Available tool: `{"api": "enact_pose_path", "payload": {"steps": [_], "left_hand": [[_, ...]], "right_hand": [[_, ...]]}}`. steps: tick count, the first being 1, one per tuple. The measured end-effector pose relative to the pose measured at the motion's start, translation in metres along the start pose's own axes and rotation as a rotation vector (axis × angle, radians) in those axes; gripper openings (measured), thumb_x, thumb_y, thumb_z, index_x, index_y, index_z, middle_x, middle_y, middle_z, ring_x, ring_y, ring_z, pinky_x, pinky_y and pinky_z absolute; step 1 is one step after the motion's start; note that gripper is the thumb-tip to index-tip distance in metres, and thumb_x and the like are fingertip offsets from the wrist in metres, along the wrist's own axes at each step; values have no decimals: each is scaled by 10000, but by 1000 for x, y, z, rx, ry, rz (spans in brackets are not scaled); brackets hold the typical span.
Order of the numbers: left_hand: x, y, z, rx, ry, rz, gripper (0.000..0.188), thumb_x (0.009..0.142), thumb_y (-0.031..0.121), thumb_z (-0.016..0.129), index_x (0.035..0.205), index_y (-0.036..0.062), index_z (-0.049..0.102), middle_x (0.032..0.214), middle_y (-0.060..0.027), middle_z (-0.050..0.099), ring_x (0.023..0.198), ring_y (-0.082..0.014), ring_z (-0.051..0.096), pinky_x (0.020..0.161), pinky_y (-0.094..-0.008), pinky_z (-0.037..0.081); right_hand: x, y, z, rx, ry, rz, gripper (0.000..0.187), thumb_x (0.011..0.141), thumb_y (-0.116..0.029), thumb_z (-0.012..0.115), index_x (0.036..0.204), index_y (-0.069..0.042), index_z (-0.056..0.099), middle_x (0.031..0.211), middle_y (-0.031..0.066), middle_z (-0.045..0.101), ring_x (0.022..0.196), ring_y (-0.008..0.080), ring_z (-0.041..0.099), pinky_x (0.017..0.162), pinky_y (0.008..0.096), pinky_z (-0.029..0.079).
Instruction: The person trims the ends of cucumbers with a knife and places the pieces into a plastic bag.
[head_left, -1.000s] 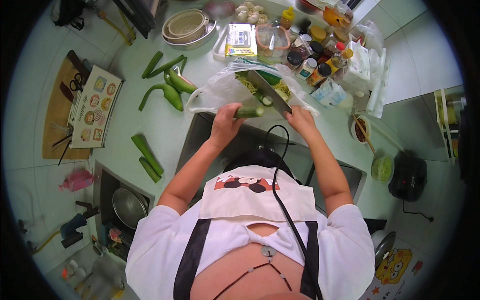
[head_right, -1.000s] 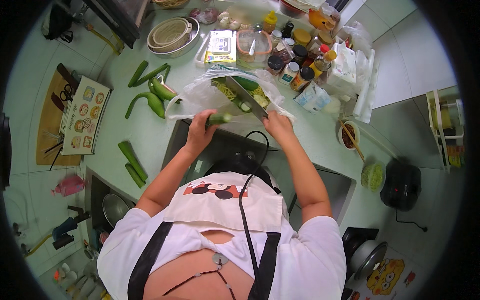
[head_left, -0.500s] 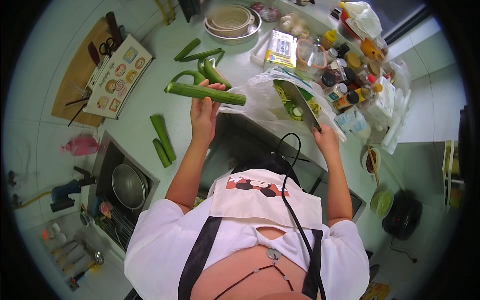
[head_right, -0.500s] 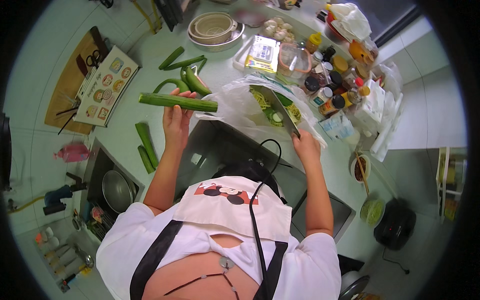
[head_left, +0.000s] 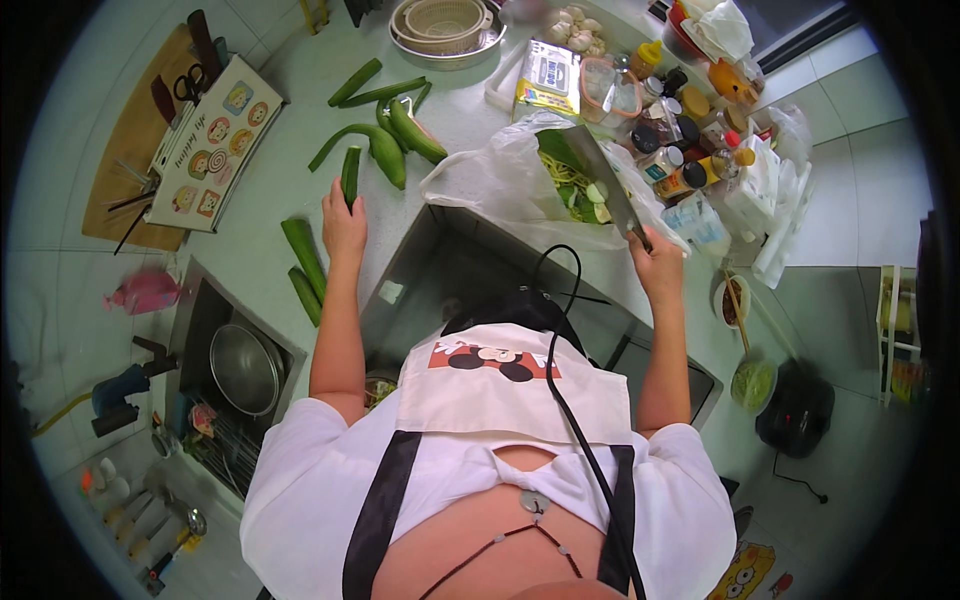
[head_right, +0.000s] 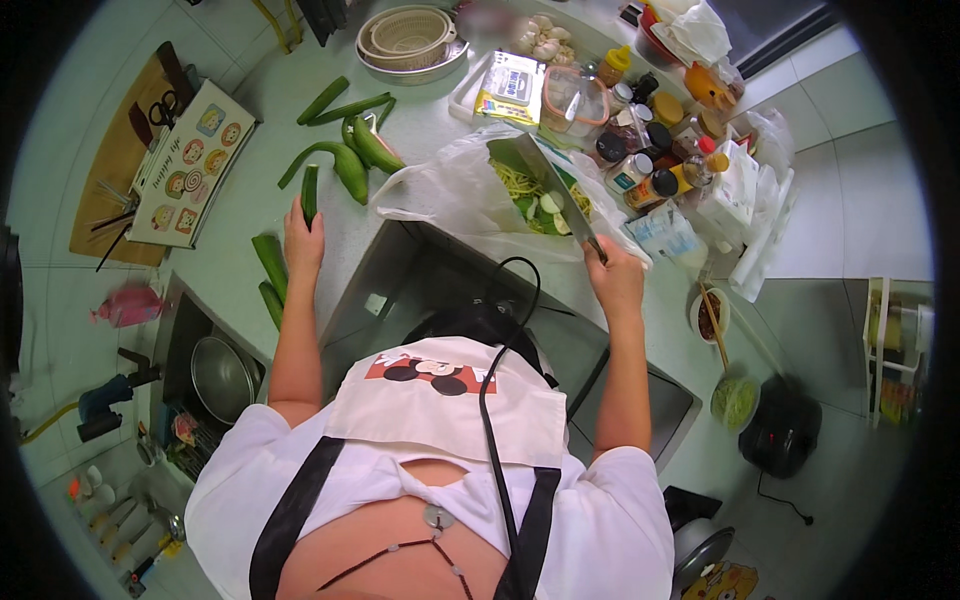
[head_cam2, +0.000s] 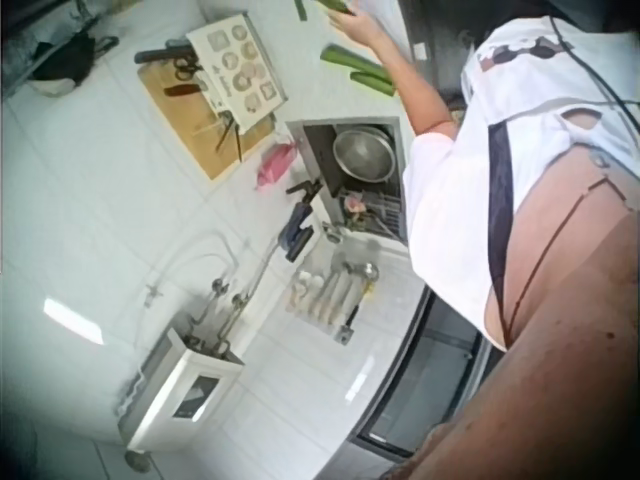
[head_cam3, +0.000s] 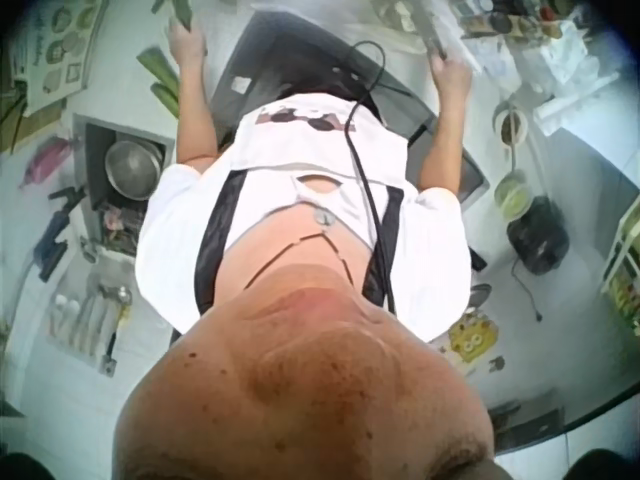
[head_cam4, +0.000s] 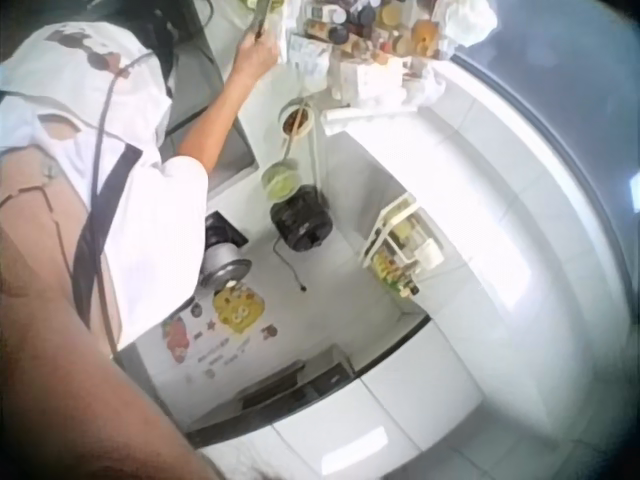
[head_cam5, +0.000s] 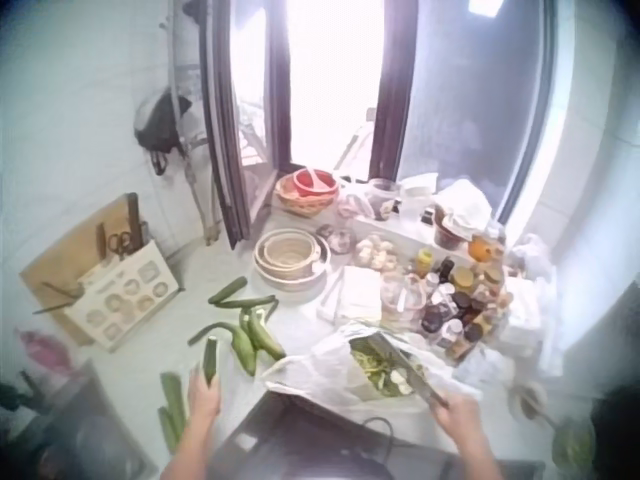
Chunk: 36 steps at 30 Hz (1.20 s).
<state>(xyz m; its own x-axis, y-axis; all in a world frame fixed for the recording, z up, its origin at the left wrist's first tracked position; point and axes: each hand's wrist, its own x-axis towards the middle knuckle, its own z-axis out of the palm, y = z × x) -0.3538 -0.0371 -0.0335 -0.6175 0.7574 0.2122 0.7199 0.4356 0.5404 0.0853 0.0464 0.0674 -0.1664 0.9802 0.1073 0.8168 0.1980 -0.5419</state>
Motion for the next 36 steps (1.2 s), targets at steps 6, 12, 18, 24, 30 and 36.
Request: {"api": "enact_pose_path", "payload": {"steps": [6,12,18,24,30,36], "left_hand": [[-5,-28,24,342,-184,-58,529,778,161,614,1260,88,407,1108,-146,522,1007,-332,516,825,-428,426],[-21,19,27,57,192,371,345,743,58,594,1083,71,534,1021,-130,533,977,-317,499,862,-400,405],[-64,181,28,-369,-4,1065,231,694,54,598,923,85,587,961,-67,540,931,-247,519,832,-350,429],[-74,231,42,-532,167,1205,176,697,98,601,871,110,588,941,-21,519,921,-197,512,865,-344,411],[-71,241,45,-233,-18,1201,269,731,95,538,992,55,589,1062,-69,534,1022,-223,507,955,-375,370],[-63,239,76,-185,-82,1022,319,745,93,505,1043,-8,561,1096,-115,525,1068,-261,488,949,-373,375]], "right_hand": [[-5,-4,13,-19,-27,67,182,817,-272,569,863,-107,631,640,153,558,608,339,555,562,384,429],[-10,-6,12,7,2,84,169,807,-256,575,873,-113,636,635,151,557,594,337,549,553,381,427],[-7,-6,12,100,-20,100,169,800,-235,576,854,-87,637,626,150,557,569,308,557,545,373,422],[4,-3,7,103,-54,57,192,812,-252,570,796,-64,604,605,154,537,575,332,537,536,384,404],[15,-1,4,161,-46,35,196,809,-247,579,804,-51,599,603,166,527,549,333,519,522,373,395],[22,-4,-3,272,-125,86,198,807,-211,594,815,-14,595,563,125,492,499,191,448,511,316,376]]}}
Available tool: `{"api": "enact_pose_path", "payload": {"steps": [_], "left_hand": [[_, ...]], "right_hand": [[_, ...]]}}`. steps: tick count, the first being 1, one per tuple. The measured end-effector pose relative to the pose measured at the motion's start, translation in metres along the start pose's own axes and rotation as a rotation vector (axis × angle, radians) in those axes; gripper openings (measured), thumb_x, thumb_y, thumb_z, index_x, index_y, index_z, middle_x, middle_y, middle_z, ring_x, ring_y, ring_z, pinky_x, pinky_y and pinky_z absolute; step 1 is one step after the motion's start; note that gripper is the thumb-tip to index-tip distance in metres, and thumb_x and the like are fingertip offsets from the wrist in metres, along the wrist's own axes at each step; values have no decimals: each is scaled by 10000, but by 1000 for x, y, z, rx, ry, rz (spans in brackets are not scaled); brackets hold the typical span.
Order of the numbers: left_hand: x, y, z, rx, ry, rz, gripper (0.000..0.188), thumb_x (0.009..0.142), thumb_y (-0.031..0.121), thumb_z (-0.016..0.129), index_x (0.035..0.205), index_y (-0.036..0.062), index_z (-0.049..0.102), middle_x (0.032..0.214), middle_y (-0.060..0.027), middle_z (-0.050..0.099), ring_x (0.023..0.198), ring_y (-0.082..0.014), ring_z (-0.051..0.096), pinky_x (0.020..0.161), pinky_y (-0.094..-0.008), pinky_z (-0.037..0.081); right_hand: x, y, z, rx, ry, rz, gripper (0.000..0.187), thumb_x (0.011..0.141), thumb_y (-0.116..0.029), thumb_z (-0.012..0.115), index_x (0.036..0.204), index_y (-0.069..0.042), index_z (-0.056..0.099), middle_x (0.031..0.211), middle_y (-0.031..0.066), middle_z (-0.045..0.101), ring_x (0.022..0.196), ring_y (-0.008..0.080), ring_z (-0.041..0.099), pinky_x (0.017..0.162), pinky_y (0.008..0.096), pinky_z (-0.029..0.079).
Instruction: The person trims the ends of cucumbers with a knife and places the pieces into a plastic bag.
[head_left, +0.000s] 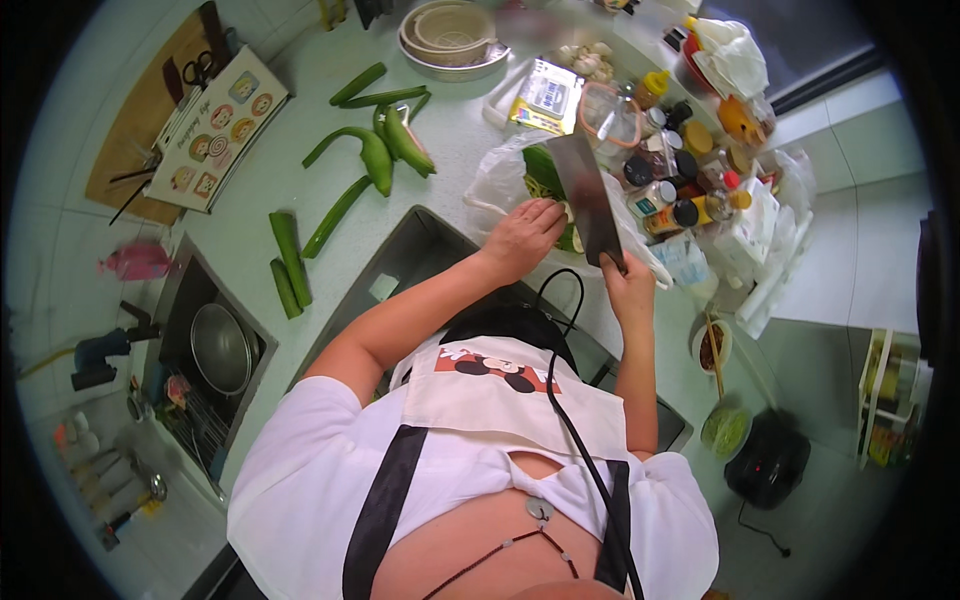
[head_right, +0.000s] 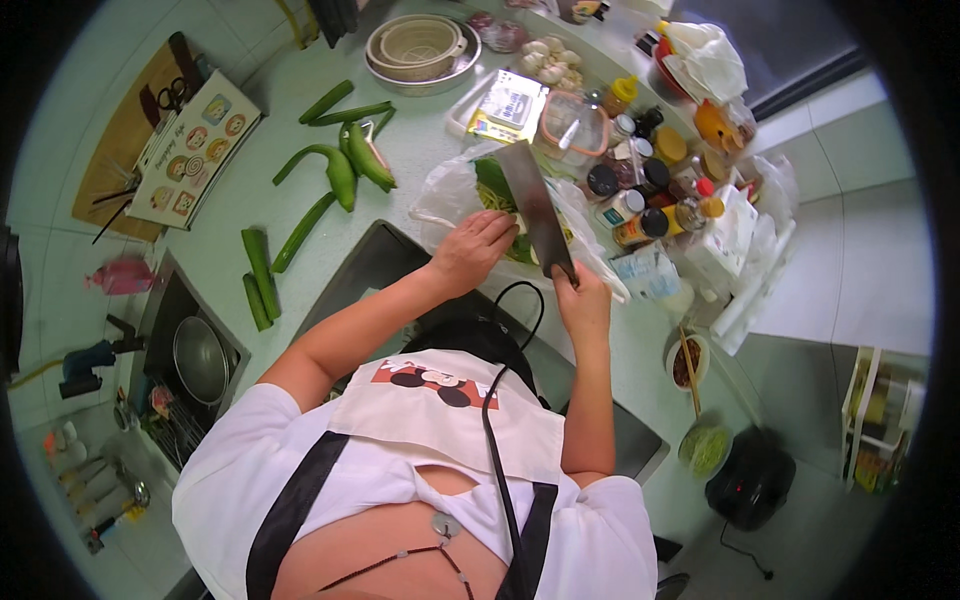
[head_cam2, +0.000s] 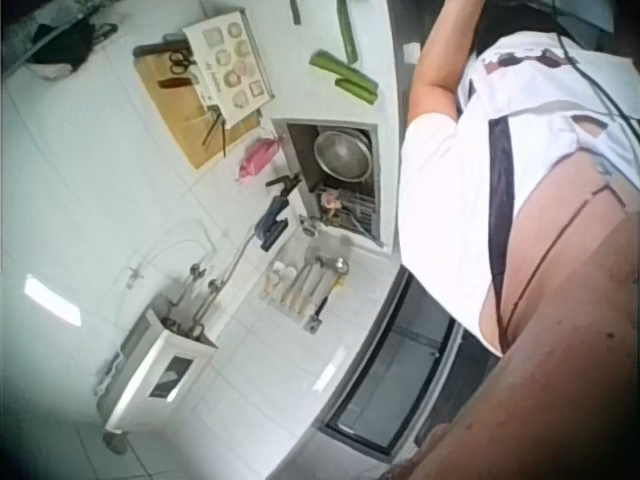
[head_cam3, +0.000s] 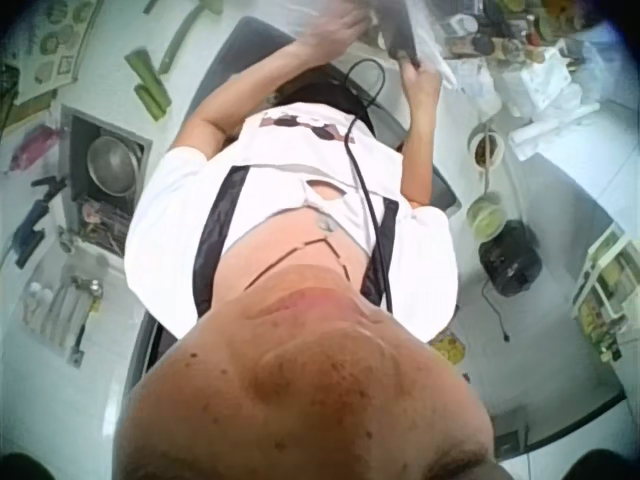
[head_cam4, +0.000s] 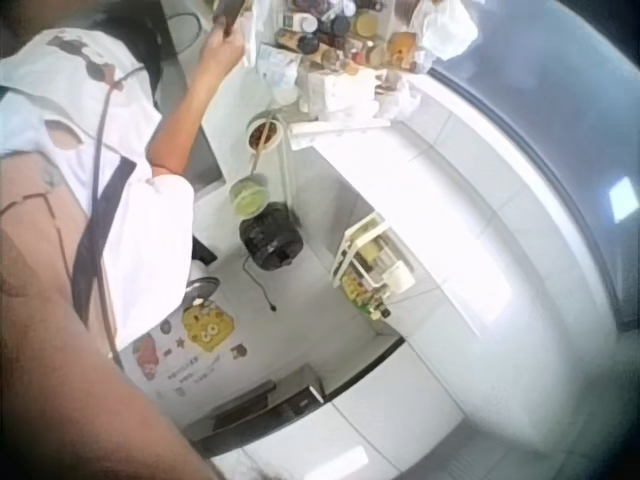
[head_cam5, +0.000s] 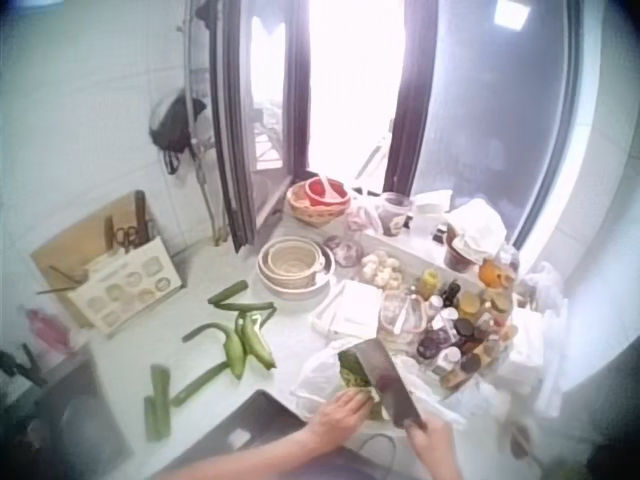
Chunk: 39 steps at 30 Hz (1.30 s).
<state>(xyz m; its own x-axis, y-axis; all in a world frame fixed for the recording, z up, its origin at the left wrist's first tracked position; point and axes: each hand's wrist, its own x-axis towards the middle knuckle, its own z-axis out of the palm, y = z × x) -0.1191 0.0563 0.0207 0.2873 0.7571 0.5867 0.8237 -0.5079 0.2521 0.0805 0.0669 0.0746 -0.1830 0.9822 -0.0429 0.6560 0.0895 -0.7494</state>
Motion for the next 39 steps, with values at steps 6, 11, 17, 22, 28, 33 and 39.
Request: {"api": "enact_pose_path", "payload": {"steps": [6,11,17,22,28,33,39], "left_hand": [[-6,-12,11,130,-114,-10,275,715,104,523,968,16,584,1007,-97,552,1018,-242,507,945,-364,370],[-18,-14,-6,110,-285,-60,258,705,146,555,942,53,594,995,-76,561,1040,-231,504,1036,-457,265],[-57,-42,-39,421,-596,21,278,681,259,622,938,154,604,1064,-2,535,1237,-186,372,1051,-615,-45],[-60,-52,-34,391,-372,64,193,634,201,667,803,157,587,1085,8,523,1255,-175,350,1053,-613,-12],[-33,-46,-61,-233,-414,-46,99,655,69,570,742,117,581,875,-45,583,1150,-230,456,1041,-623,50],[-20,-31,-86,-249,-500,52,48,684,118,580,727,106,595,792,-41,597,1093,-240,500,1032,-632,66],[-29,-34,-75,-353,-143,15,142,728,172,641,843,121,576,1002,-36,577,1148,-227,468,1065,-562,97]], "right_hand": [[6,4,0,66,-1,60,223,810,-220,612,832,1,594,550,72,471,527,120,411,517,288,374],[10,12,-8,-16,-55,15,210,803,-220,619,820,-13,594,546,67,462,523,109,404,512,283,371],[12,23,-44,-251,-264,-41,203,762,-216,630,778,-15,611,535,112,485,489,203,456,511,330,379],[17,12,-48,-557,-211,-85,233,769,-268,613,854,-52,642,663,191,580,652,368,567,578,425,419],[21,9,-44,-460,75,51,203,792,-251,575,850,-64,630,706,197,585,686,376,571,588,435,423],[11,2,-56,-474,-42,10,216,786,-246,582,816,-34,611,656,193,564,614,366,537,556,408,409],[-24,-3,-62,-316,-135,88,222,771,-212,620,748,4,570,540,93,484,493,192,472,495,324,369]]}}
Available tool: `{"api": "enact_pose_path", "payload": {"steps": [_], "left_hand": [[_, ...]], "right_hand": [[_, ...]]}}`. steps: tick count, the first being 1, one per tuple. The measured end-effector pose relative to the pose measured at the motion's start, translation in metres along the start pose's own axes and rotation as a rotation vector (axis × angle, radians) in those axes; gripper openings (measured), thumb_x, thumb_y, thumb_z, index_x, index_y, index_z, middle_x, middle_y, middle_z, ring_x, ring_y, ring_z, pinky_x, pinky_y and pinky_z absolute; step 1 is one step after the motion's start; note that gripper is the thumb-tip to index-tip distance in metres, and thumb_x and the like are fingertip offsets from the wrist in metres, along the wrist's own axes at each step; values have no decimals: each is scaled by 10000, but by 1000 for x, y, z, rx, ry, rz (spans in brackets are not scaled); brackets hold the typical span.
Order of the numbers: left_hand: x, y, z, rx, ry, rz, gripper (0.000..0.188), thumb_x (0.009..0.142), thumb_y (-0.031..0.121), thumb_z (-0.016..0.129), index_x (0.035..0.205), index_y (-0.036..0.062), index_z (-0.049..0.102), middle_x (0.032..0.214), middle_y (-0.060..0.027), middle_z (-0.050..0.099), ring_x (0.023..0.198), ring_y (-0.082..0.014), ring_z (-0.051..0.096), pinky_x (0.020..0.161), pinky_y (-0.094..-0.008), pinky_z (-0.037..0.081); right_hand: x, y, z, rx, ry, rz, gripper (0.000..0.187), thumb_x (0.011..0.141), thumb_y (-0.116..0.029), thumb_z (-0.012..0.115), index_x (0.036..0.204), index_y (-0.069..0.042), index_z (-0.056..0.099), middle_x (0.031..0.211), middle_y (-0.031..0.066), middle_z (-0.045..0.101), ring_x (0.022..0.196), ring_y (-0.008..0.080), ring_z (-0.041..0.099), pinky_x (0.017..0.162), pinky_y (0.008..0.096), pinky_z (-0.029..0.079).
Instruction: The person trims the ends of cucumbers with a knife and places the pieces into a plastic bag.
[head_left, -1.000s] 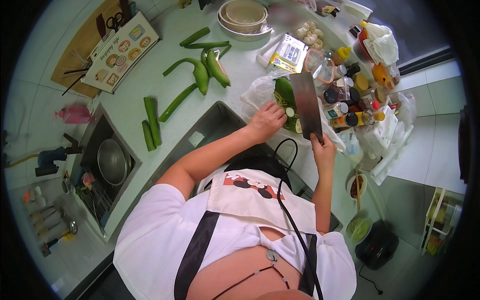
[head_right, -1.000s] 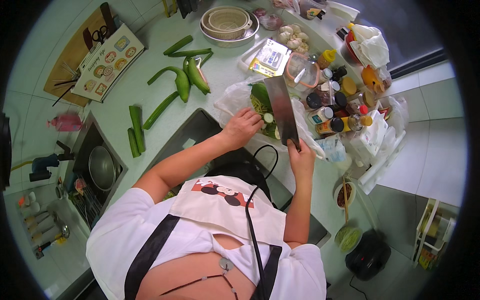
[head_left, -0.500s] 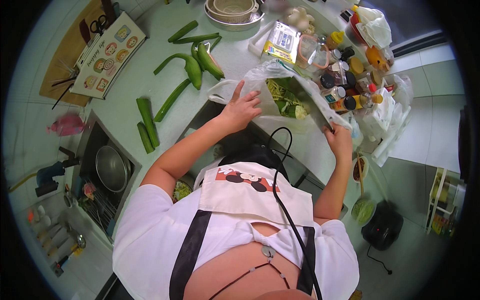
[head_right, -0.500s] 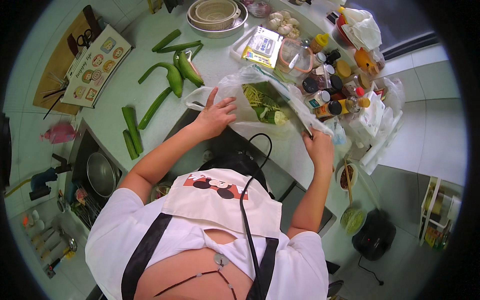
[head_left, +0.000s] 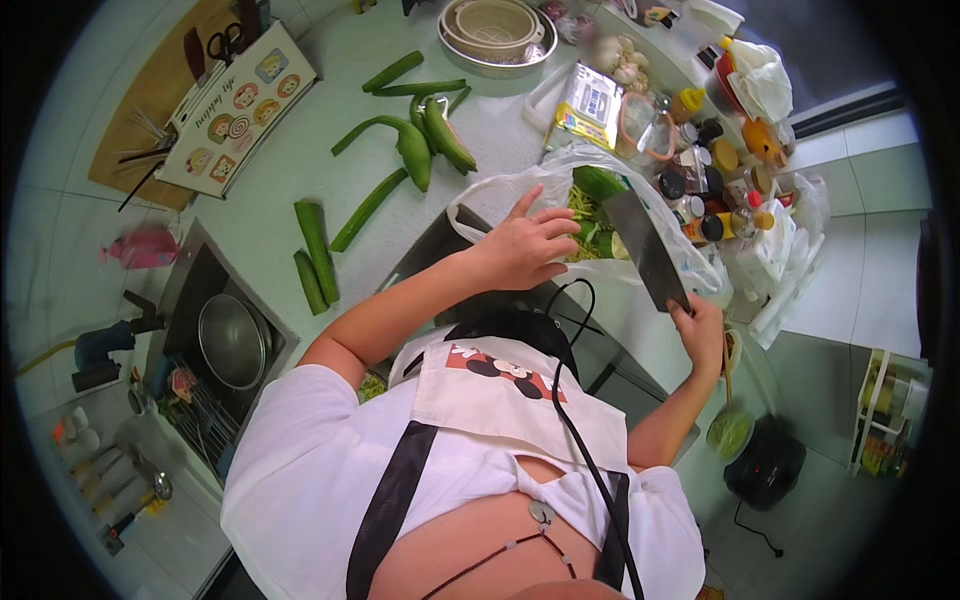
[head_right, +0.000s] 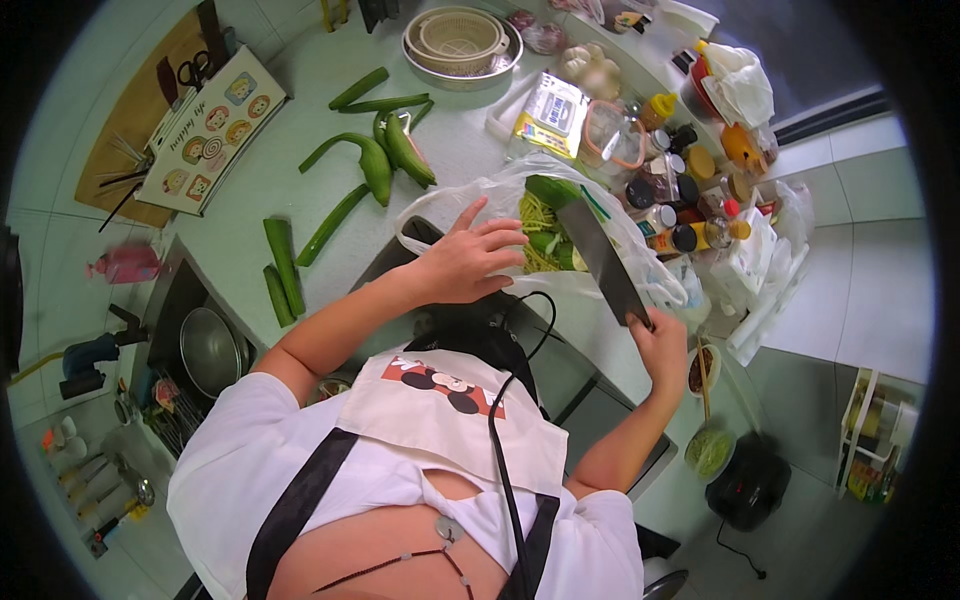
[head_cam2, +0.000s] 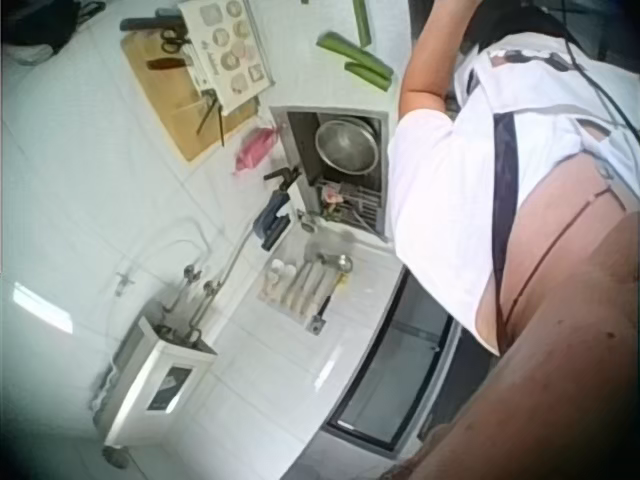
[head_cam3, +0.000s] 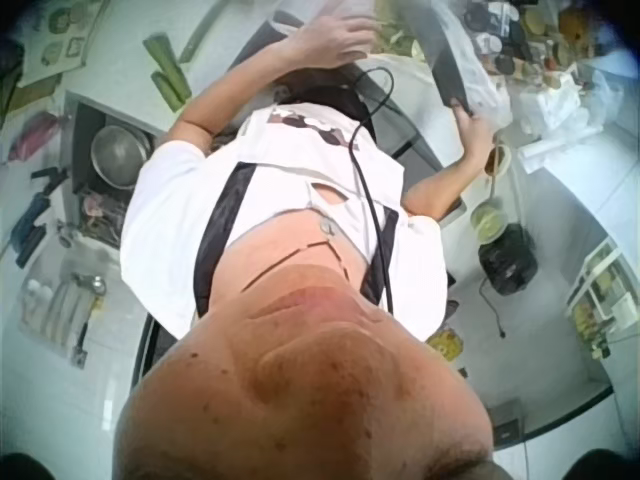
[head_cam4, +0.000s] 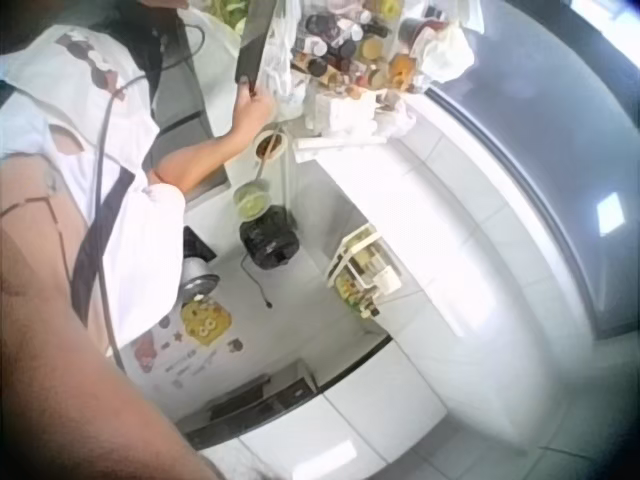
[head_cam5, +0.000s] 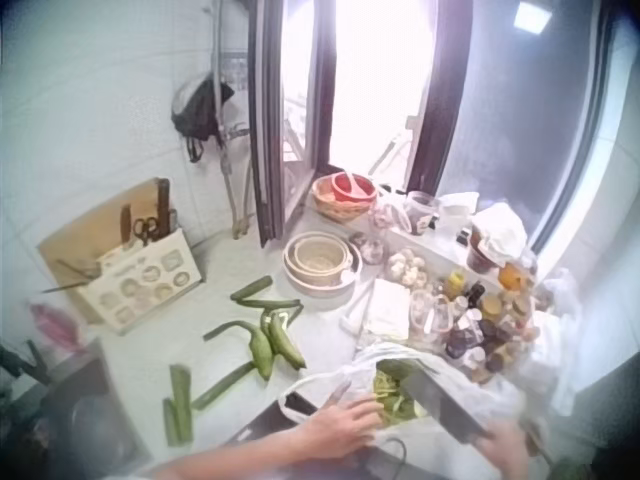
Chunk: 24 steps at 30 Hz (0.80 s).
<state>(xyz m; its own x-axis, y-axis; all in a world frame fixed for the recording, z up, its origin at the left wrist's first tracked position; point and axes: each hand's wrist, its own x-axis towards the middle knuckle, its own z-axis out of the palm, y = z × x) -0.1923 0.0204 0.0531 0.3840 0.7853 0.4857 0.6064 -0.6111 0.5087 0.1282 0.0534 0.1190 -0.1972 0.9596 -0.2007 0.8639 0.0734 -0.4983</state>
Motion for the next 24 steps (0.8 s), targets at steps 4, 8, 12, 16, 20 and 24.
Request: {"api": "enact_pose_path", "payload": {"steps": [4,8,12,16,20,24], "left_hand": [[-12,-3,-26,-150,343,-90,173,727,60,640,888,96,588,1005,-66,584,992,-256,549,891,-376,428],[-28,-55,-36,-234,706,-588,122,803,38,576,924,46,583,831,-96,582,687,-194,583,619,-277,478],[-61,-153,-32,33,591,-863,267,752,13,555,1010,82,566,923,-83,583,827,-228,566,706,-334,468],[-52,-179,-30,659,70,-653,283,765,85,541,1032,173,570,1178,-68,498,1139,-247,430,965,-439,318],[-49,-206,-18,787,-202,-507,254,812,148,484,1040,214,574,1261,-60,464,1266,-230,331,1047,-517,168],[-49,-211,-28,740,-237,-485,255,825,161,466,1056,197,569,1281,-34,471,1247,-190,379,1055,-528,164]], "right_hand": [[-21,-6,7,333,38,188,212,775,-190,643,692,-10,568,518,-17,436,476,55,411,441,245,308],[-28,-16,15,641,63,151,241,802,-241,655,693,-43,572,517,-47,423,453,35,369,423,215,268],[-25,-28,25,536,132,142,262,811,-257,653,688,-42,567,518,-49,426,452,36,371,421,216,270],[-27,-30,30,491,150,107,243,815,-248,647,709,-41,580,526,-52,437,458,35,381,424,214,276],[-35,-29,35,454,172,106,216,815,-230,646,734,-38,591,533,-53,440,465,34,383,429,213,276],[-39,-29,32,462,188,95,219,812,-225,649,734,-30,587,534,-51,436,470,39,381,438,218,280]]}}
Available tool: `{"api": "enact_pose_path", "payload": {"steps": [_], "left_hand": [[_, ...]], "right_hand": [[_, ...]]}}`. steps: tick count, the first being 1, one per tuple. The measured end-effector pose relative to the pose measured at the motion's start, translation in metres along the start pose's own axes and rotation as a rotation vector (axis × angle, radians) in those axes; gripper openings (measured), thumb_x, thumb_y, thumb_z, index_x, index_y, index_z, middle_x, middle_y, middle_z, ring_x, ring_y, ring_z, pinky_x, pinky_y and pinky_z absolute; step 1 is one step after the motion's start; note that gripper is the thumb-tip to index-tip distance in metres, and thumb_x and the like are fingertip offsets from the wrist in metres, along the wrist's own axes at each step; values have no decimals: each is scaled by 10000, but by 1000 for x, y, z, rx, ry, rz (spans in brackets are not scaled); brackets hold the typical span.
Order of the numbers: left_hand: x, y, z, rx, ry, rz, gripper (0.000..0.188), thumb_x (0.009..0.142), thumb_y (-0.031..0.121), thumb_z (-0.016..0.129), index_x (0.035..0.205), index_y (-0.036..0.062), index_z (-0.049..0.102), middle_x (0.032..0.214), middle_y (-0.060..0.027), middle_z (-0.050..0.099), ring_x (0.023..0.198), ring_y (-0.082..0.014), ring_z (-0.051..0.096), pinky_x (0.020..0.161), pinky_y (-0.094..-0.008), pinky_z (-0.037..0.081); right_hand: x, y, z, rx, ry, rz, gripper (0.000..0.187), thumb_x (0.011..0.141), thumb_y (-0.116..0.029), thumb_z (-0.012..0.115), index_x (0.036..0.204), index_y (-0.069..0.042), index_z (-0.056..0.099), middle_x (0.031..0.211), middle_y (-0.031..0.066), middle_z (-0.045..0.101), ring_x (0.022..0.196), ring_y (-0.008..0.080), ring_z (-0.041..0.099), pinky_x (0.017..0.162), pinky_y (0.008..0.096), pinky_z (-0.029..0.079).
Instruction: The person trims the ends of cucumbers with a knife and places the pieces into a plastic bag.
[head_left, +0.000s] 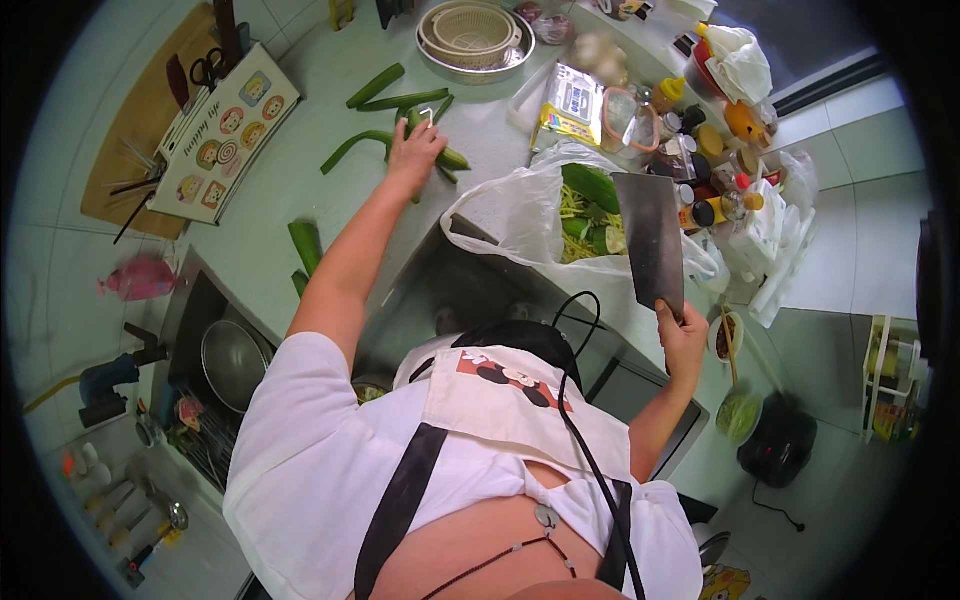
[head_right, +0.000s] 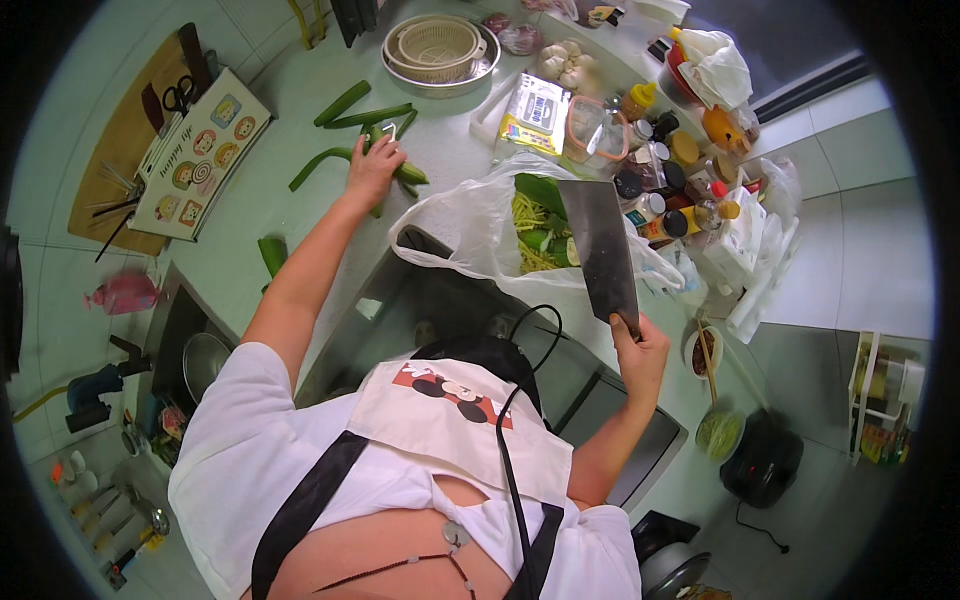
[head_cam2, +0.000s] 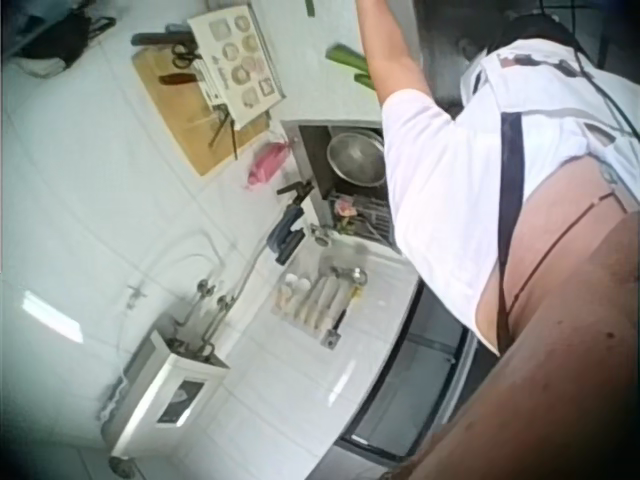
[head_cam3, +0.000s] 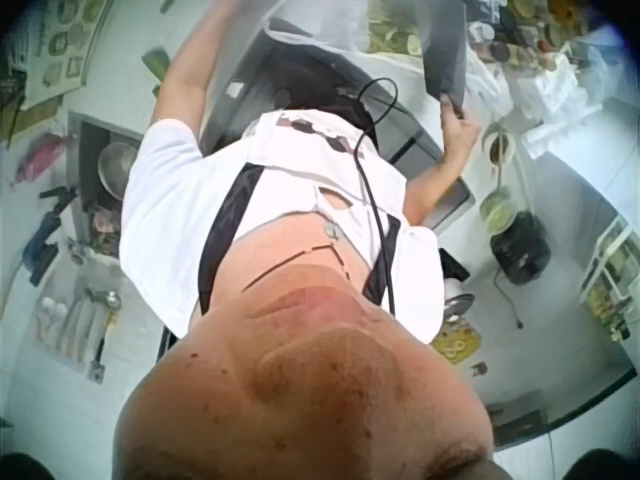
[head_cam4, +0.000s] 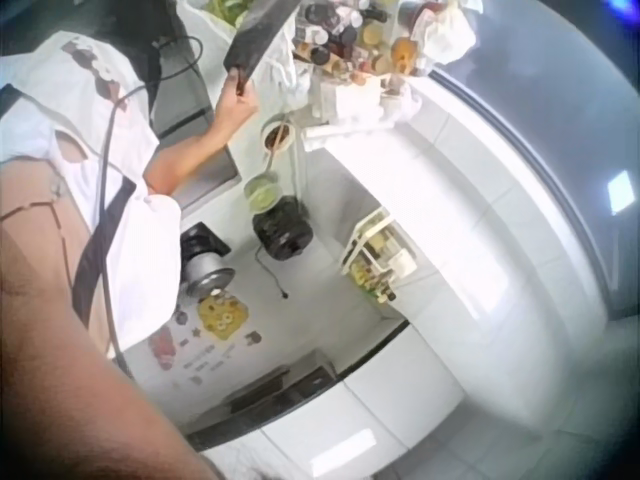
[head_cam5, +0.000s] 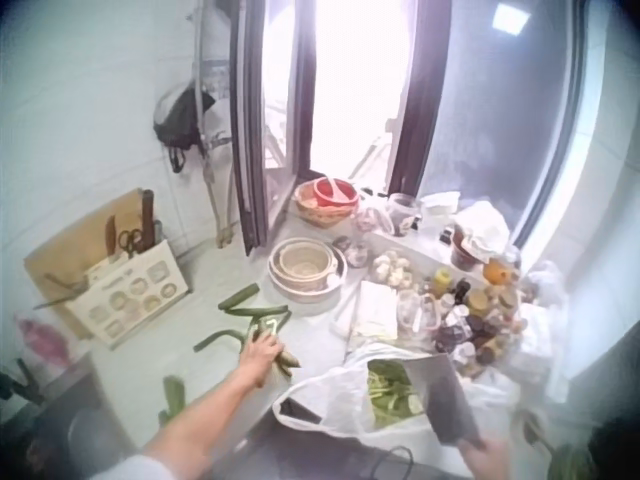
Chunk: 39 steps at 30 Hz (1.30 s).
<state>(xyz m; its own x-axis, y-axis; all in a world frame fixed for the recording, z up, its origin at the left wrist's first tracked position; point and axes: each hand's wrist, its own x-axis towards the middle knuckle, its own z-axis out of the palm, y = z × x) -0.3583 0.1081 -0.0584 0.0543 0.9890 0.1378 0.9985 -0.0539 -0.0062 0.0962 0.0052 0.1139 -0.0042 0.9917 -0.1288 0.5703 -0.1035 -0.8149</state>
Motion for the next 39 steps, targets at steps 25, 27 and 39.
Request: {"api": "enact_pose_path", "payload": {"steps": [25,27,39], "left_hand": [[-35,162,-182,-2093,-649,-129,397,920,379,422,1130,44,445,889,-77,531,609,-138,529,504,-236,441],[-31,170,-167,-2139,-735,-175,384,919,376,424,1112,45,452,867,-76,520,608,-140,526,492,-236,442],[-38,204,-126,-2433,-1130,-517,364,919,365,419,1044,29,476,808,-94,524,590,-154,526,451,-246,476]], "right_hand": [[5,2,5,-129,249,-443,166,778,-125,666,928,-55,661,635,50,552,493,117,451,478,240,371],[2,-2,6,-150,258,-486,175,769,-116,670,939,-72,661,634,57,549,491,136,462,473,247,379],[10,-3,1,-525,237,-719,217,736,-192,688,949,-174,648,585,56,466,478,249,503,436,352,397]]}}
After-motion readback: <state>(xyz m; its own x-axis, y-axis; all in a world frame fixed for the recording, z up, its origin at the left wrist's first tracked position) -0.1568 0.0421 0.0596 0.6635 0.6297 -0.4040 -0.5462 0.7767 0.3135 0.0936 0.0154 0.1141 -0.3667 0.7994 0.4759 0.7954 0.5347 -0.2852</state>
